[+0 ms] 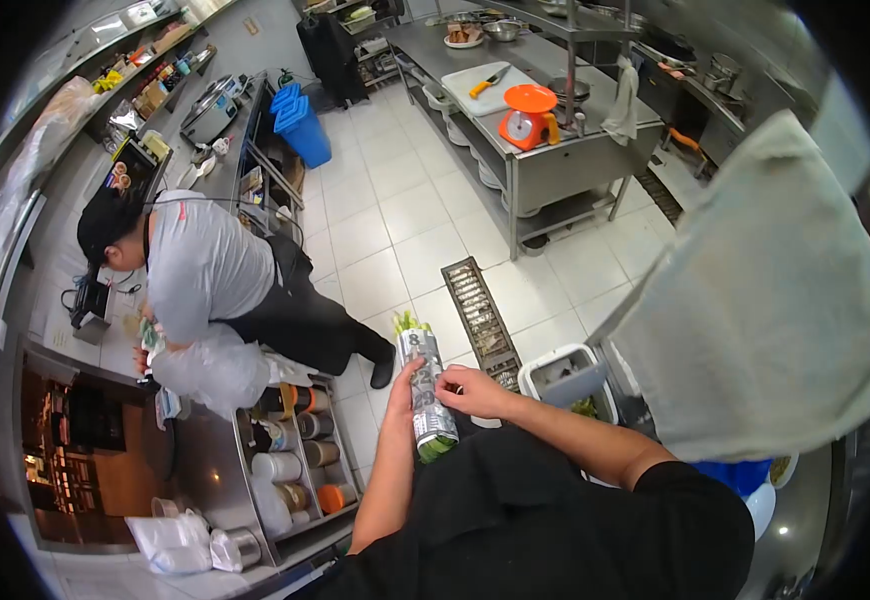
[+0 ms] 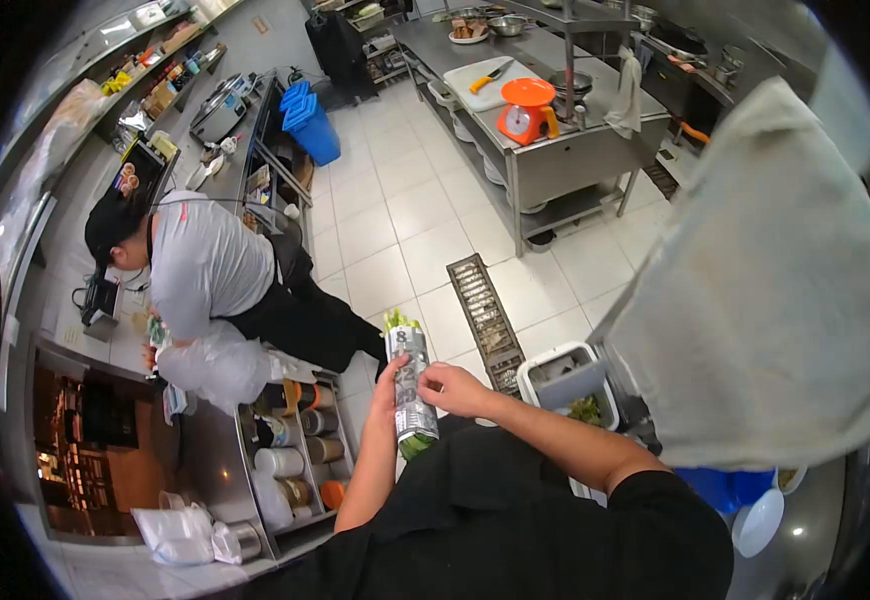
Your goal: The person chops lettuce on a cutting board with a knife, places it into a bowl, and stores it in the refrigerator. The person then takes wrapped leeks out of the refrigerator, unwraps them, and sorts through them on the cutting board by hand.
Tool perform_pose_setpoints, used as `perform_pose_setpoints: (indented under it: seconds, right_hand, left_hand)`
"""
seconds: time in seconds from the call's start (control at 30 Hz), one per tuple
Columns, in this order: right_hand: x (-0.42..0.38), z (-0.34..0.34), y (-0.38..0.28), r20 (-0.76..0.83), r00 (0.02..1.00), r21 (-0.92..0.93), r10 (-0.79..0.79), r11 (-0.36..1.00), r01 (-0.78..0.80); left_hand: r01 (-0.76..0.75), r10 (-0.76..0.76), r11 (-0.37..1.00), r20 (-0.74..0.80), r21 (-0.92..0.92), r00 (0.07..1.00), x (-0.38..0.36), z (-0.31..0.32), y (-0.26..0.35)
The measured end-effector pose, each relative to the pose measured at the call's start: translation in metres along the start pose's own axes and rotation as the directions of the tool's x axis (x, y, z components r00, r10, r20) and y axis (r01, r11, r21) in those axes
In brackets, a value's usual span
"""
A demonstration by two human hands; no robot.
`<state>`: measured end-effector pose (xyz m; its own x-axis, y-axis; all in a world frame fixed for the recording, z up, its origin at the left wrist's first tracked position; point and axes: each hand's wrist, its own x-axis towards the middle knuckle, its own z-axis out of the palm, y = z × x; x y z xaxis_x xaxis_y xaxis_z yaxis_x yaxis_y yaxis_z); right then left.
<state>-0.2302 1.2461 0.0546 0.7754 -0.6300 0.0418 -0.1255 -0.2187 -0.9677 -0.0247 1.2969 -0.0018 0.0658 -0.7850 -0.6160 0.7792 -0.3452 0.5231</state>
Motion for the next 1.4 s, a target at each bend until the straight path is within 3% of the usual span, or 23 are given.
perform_pose_setpoints:
  seconds: [0.1, 0.23, 0.33, 0.37, 0.47, 0.5, 0.6, 0.67, 0.77, 0.8, 0.9, 1.03, 1.17, 1.3, 1.33, 1.4]
  right_hand:
    - [0.068, -0.016, 0.021, 0.084, 0.996, -0.039, 0.007, 0.999, -0.003]
    - [0.162, -0.039, 0.038, 0.035, 0.997, -0.009, -0.069, 0.998, 0.069]
    - [0.222, -0.055, 0.025, 0.052, 0.996, 0.063, 0.076, 0.995, -0.080]
    - [0.241, -0.056, 0.021, -0.070, 0.995, 0.039, -0.068, 0.997, 0.071]
    - [0.295, -0.080, 0.016, -0.121, 0.980, 0.166, 0.157, 0.977, -0.136]
    - [0.313, -0.081, 0.019, -0.189, 0.977, 0.202, 0.098, 0.978, -0.059]
    - [0.360, -0.110, 0.020, -0.151, 0.972, 0.237, 0.178, 0.962, -0.139]
    - [0.395, -0.121, 0.034, -0.111, 0.982, 0.304, 0.150, 0.946, -0.111]
    - [0.453, -0.152, 0.060, -0.082, 0.968, 0.209, 0.238, 0.954, -0.217]
    - [0.472, -0.162, 0.067, -0.083, 0.978, 0.220, 0.192, 0.961, -0.170]
    - [0.529, -0.209, 0.065, -0.152, 0.980, -0.055, 0.129, 0.989, -0.139]
    - [0.616, -0.282, 0.077, -0.222, 0.971, -0.115, 0.089, 0.987, -0.116]
    - [0.685, -0.346, 0.069, -0.294, 0.956, -0.135, 0.029, 0.988, -0.072]
    - [0.738, -0.396, 0.083, -0.058, 0.958, -0.221, -0.283, 0.939, 0.264]
    - [0.752, -0.412, 0.089, -0.036, 0.964, -0.212, -0.265, 0.944, 0.252]
    - [0.778, -0.437, 0.102, -0.002, 0.975, -0.187, -0.223, 0.958, 0.218]
  left_hand:
    - [-0.006, 0.005, 1.000, 0.042, 0.015, 0.999, 0.063, -0.005, 0.042]
    - [0.013, -0.012, 1.000, 0.042, -0.022, 0.999, 0.129, -0.007, 0.117]
    - [0.043, -0.036, 0.996, 0.091, -0.081, 0.995, 0.169, 0.014, 0.178]
    - [0.046, -0.038, 0.996, 0.098, -0.071, 0.994, 0.185, 0.018, 0.198]
    - [0.071, -0.066, 0.997, 0.114, -0.039, 0.991, 0.236, 0.033, 0.242]
    - [0.079, -0.072, 0.995, 0.127, -0.056, 0.989, 0.256, 0.039, 0.253]
    - [0.059, -0.055, 0.996, 0.071, -0.060, 0.996, 0.310, 0.053, 0.283]
    - [0.028, -0.024, 0.995, 0.044, -0.092, 0.999, 0.355, 0.052, 0.298]
    - [-0.062, 0.060, 0.988, -0.019, -0.139, 0.998, 0.428, 0.041, 0.324]
    - [-0.091, 0.087, 0.984, -0.037, -0.151, 0.996, 0.454, 0.038, 0.334]
    - [-0.189, 0.175, 0.966, -0.095, -0.174, 0.980, 0.504, 0.064, 0.369]
    - [-0.301, 0.248, 0.935, -0.259, -0.186, 0.933, 0.572, 0.117, 0.425]
    - [-0.395, 0.323, 0.893, -0.302, -0.218, 0.897, 0.628, 0.163, 0.487]
    - [-0.356, 0.267, 0.881, -0.292, -0.311, 0.918, 0.676, 0.206, 0.539]
    - [-0.325, 0.240, 0.889, -0.276, -0.323, 0.931, 0.685, 0.220, 0.553]
    - [-0.375, 0.325, 0.895, -0.221, -0.242, 0.920, 0.740, 0.222, 0.565]
